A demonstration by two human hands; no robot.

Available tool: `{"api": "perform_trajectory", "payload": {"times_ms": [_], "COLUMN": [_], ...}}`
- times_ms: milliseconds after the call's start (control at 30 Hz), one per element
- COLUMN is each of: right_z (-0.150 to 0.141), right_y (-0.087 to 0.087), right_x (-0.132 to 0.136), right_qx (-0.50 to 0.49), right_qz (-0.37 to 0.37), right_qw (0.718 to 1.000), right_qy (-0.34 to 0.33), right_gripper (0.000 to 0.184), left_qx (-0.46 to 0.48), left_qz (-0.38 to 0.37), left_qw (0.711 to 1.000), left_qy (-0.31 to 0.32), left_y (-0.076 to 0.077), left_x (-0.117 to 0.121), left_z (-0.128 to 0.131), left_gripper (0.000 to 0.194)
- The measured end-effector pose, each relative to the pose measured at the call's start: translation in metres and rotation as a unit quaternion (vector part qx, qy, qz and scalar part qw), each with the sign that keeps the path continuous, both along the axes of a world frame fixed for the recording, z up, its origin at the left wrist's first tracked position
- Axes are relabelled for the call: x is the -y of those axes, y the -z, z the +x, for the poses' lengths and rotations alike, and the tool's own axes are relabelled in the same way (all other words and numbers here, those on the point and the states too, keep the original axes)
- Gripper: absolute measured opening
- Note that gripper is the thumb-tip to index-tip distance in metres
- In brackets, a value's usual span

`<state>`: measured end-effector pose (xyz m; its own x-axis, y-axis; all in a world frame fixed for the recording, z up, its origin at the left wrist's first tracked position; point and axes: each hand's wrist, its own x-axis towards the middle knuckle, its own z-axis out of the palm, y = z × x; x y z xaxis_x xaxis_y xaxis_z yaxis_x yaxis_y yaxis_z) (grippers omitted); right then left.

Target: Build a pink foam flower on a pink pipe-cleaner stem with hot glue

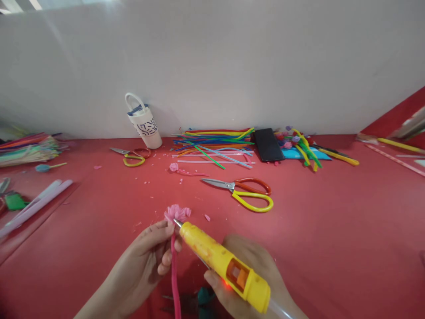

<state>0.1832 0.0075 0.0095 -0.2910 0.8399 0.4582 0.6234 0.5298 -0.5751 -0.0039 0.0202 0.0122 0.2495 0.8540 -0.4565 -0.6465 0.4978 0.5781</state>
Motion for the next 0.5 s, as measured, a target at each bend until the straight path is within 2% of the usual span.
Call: {"api": "perform_trajectory", "payload": {"times_ms": [200, 500], "right_z": [0.0003, 0.0013], "right_y": [0.0003, 0.0001], "right_x": [0.0003, -0.0005], "right_qx": [-0.002, 0.017], "right_qz": [-0.034, -0.002], "right_qw": [0.999, 1.000], "right_qy": [0.002, -0.015], "right_gripper": [0.023, 0.022], "left_qx": [0.009, 0.005], "left_qz": [-0.007, -0.017], "left_qw": [1.000, 1.000], "left_qy": [0.003, -0.002], "left_y": [-0.0008, -0.0018], "left_x": [0.0010, 0.0012], "left_z": [-0.0019, -0.0006], "left_gripper": [0.011, 0.012]}}
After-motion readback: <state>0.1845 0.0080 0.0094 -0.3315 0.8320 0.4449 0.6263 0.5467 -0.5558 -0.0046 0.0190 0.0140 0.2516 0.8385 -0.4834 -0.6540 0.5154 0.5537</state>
